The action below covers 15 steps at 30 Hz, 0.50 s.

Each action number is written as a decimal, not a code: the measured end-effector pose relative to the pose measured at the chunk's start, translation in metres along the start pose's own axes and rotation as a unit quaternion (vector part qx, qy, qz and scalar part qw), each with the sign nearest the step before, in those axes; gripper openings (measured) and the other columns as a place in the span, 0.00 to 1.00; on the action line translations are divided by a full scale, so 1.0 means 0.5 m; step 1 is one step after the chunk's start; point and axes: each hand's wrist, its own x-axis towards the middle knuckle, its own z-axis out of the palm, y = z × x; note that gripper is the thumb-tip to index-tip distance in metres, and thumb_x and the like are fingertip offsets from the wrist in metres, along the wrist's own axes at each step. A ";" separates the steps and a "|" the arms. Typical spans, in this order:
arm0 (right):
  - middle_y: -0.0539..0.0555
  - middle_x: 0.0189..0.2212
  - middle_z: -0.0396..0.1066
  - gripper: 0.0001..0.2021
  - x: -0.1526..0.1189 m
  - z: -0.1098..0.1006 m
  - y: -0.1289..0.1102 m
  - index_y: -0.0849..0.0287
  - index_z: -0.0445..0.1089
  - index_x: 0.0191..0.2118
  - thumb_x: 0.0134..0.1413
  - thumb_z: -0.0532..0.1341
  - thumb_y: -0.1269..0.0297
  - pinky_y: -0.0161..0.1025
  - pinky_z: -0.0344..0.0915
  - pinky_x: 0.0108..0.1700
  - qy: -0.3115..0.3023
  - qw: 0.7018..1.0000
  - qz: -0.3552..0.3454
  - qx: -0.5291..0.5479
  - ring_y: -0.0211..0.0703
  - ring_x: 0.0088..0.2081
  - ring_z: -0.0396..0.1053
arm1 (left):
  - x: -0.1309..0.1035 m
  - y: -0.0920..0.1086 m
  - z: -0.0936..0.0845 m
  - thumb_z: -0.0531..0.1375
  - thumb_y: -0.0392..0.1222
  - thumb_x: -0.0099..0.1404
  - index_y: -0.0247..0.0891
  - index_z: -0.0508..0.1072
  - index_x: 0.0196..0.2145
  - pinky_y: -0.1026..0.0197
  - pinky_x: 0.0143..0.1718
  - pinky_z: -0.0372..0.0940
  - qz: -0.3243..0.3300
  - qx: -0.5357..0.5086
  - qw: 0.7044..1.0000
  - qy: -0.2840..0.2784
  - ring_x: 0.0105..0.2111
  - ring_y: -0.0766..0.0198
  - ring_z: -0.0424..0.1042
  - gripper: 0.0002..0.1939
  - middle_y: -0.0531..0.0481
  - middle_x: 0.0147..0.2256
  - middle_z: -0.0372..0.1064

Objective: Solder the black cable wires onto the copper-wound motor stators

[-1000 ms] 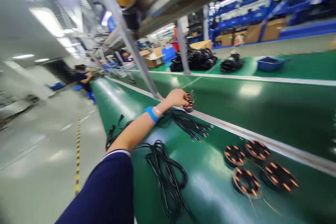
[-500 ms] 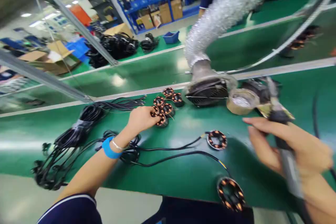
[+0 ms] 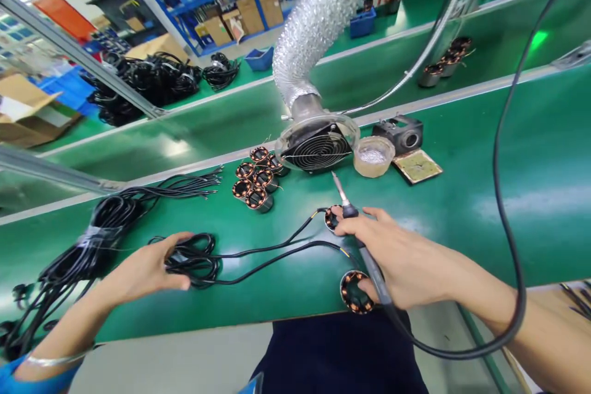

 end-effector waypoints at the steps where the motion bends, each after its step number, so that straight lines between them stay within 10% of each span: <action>1: 0.66 0.62 0.64 0.32 0.001 -0.002 -0.003 0.56 0.52 0.61 0.52 0.63 0.68 0.60 0.65 0.61 -0.011 1.000 -0.001 -0.003 0.61 0.61 0.67 | -0.004 -0.011 0.009 0.67 0.65 0.47 0.36 0.67 0.62 0.57 0.37 0.66 -0.007 0.005 1.000 -0.012 0.37 0.46 0.76 0.49 0.45 0.35 0.77; 15: 0.65 0.68 0.56 0.37 0.009 0.023 -0.004 0.54 0.54 0.60 0.46 0.70 0.66 0.46 0.70 0.59 -0.009 0.993 0.084 0.081 0.57 0.65 0.63 | 0.010 -0.010 0.005 0.63 0.63 0.50 0.34 0.66 0.63 0.55 0.39 0.66 -0.024 0.042 0.997 -0.067 0.43 0.40 0.77 0.47 0.41 0.39 0.79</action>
